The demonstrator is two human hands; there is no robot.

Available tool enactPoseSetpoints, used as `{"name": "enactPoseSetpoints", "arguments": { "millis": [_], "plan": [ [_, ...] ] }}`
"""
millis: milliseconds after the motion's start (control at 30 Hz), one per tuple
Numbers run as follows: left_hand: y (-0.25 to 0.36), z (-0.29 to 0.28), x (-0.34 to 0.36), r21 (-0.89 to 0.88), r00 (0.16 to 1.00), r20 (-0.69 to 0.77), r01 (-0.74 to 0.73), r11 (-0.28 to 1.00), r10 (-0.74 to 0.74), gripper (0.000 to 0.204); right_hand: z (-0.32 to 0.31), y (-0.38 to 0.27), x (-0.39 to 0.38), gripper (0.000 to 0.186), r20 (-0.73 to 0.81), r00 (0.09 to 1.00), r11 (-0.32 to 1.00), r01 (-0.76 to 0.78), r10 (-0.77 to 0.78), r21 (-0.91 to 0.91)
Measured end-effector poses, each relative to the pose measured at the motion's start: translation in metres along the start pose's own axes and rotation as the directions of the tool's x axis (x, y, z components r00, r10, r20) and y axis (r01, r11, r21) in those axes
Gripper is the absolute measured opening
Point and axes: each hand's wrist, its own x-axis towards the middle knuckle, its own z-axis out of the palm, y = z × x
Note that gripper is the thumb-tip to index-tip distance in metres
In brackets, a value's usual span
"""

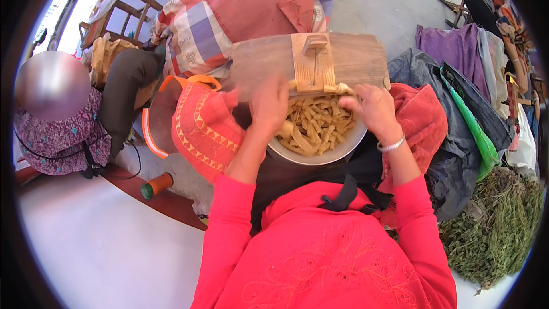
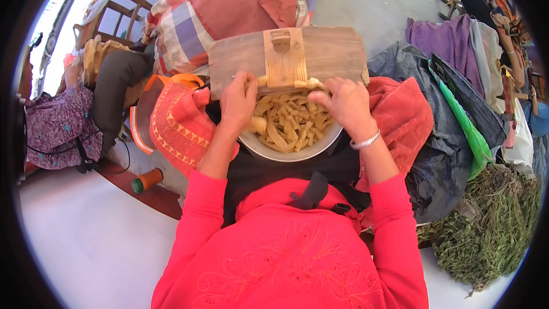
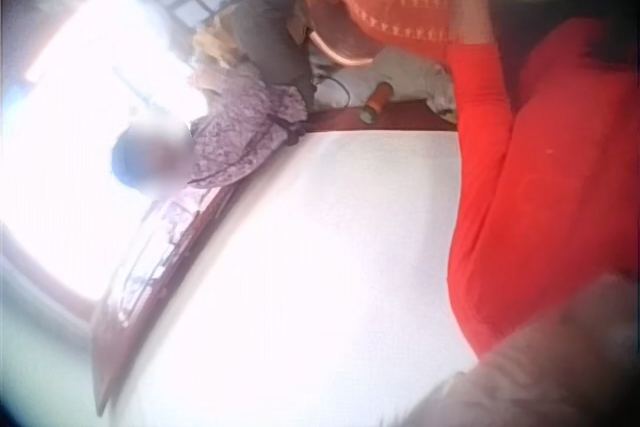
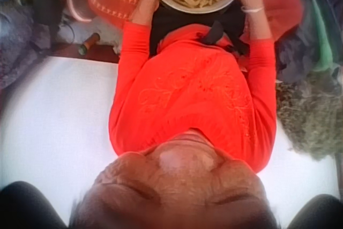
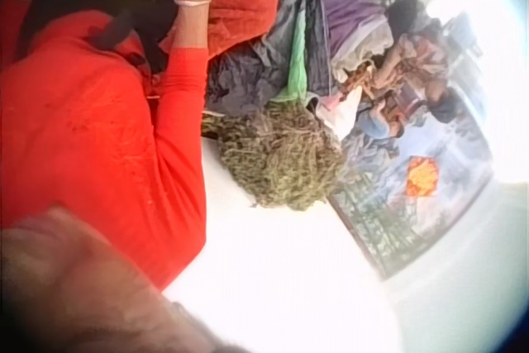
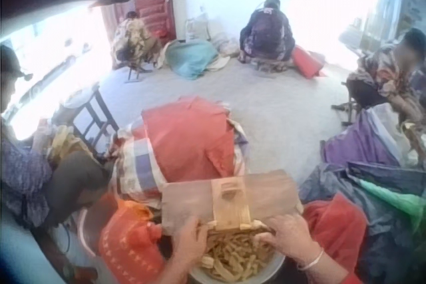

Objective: The person processes strips of dough by hand, pulling and twisting them while using a wooden tool to organize them in a bowl.

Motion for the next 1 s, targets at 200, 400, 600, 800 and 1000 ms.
{"name": "enactPoseSetpoints", "arguments": {
  "millis": [200, 400, 600, 800, 1000],
  "plan": [
    [0.052, 0.012, -0.052, -0.704, 0.913, 0.405, 0.340, 0.623, -0.041, 0.011, -0.005, -0.064, -0.014, 0.037, -0.363, 0.869, 0.934, 0.356, -0.338, -0.018],
    [0.070, -0.012, -0.051, -0.600, 0.628, 0.775, 0.699, 0.389, 0.066, 0.025, 0.006, -0.028, -0.015, 0.028, -0.272, 0.944, 0.977, 0.206, -0.185, 0.050],
    [0.058, -0.030, -0.028, -0.656, 0.850, 0.460, 0.131, 0.743, 0.256, 0.022, -0.036, -0.048, -0.054, 0.014, 0.384, 0.845, 0.768, 0.050, -0.373, 0.638],
    [0.086, -0.030, -0.049, -0.818, 0.812, 0.509, 0.353, 0.453, 0.286, 0.031, -0.061, -0.089, -0.049, 0.017, 0.199, 0.980, 0.341, -0.181, -0.020, 0.923],
    [0.099, -0.004, -0.042, -0.854, 0.830, 0.504, 0.438, 0.279, 0.239, 0.036, -0.014, -0.059, -0.018, 0.031, -0.419, 0.906, 0.935, 0.195, -0.056, 0.297]
  ]
}}
